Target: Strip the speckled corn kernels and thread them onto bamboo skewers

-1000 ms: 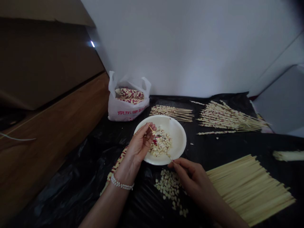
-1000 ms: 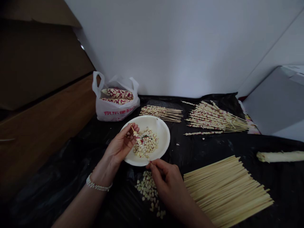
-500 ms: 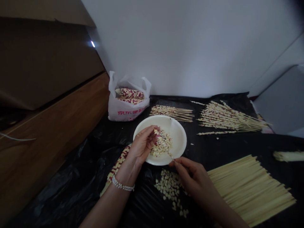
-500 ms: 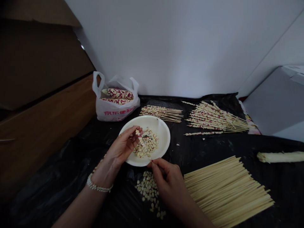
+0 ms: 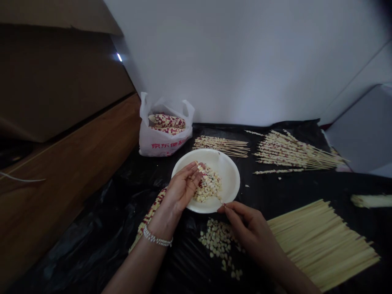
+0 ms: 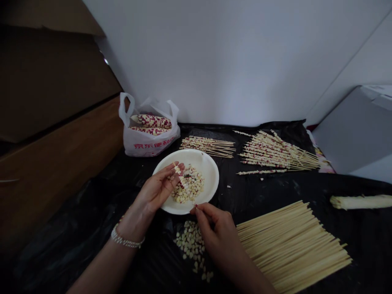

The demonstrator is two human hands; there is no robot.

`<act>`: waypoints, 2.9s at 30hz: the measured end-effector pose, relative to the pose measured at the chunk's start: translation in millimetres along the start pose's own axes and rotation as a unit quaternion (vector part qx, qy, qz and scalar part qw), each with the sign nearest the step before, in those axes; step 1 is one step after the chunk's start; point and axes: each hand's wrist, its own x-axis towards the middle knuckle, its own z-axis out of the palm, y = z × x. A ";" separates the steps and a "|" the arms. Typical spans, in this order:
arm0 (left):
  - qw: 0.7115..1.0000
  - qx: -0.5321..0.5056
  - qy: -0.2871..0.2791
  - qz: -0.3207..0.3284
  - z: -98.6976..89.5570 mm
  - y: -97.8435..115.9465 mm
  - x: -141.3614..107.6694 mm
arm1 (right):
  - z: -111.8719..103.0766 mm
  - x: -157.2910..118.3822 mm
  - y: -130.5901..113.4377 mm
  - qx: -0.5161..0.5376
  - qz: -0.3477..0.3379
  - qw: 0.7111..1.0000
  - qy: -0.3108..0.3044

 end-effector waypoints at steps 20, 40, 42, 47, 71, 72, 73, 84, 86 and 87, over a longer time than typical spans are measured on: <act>0.999 0.019 -0.012 0.033 1.3 -2.8 -3.9 | 0.5 -4.4 -4.1 -0.007 0.018 0.999 -0.028; 0.996 0.019 -0.008 0.084 2.8 3.1 -7.2 | 2.1 -6.1 -7.0 -0.013 0.004 0.999 -0.033; 0.996 0.018 -0.005 0.090 3.3 3.3 -7.2 | 1.8 -6.2 -6.3 -0.012 0.010 0.999 -0.033; 0.995 0.011 0.001 0.096 2.8 2.0 -4.9 | 2.6 -5.3 -5.4 -0.014 0.015 0.999 -0.034; 0.990 0.043 -0.006 0.133 0.0 -3.8 -2.1 | 1.2 -4.8 -4.5 0.009 0.025 0.999 -0.026; 0.994 0.029 -0.003 0.110 0.7 -2.9 -2.4 | 1.1 -4.5 -4.3 0.007 0.023 0.999 -0.025; 0.996 0.014 -0.001 0.084 1.1 -2.1 -2.5 | 1.1 -4.3 -4.1 0.005 0.022 0.999 -0.025; 0.998 -0.050 0.021 0.012 3.7 6.4 -1.0 | 1.8 -4.7 -3.8 0.023 0.036 0.999 -0.030; 0.998 -0.063 0.023 0.008 3.3 6.5 -0.8 | 1.6 -4.3 -3.8 0.022 0.036 0.999 -0.031; 0.997 -0.071 0.024 0.006 2.7 6.2 -0.5 | 1.5 -4.2 -3.9 0.020 0.034 0.999 -0.030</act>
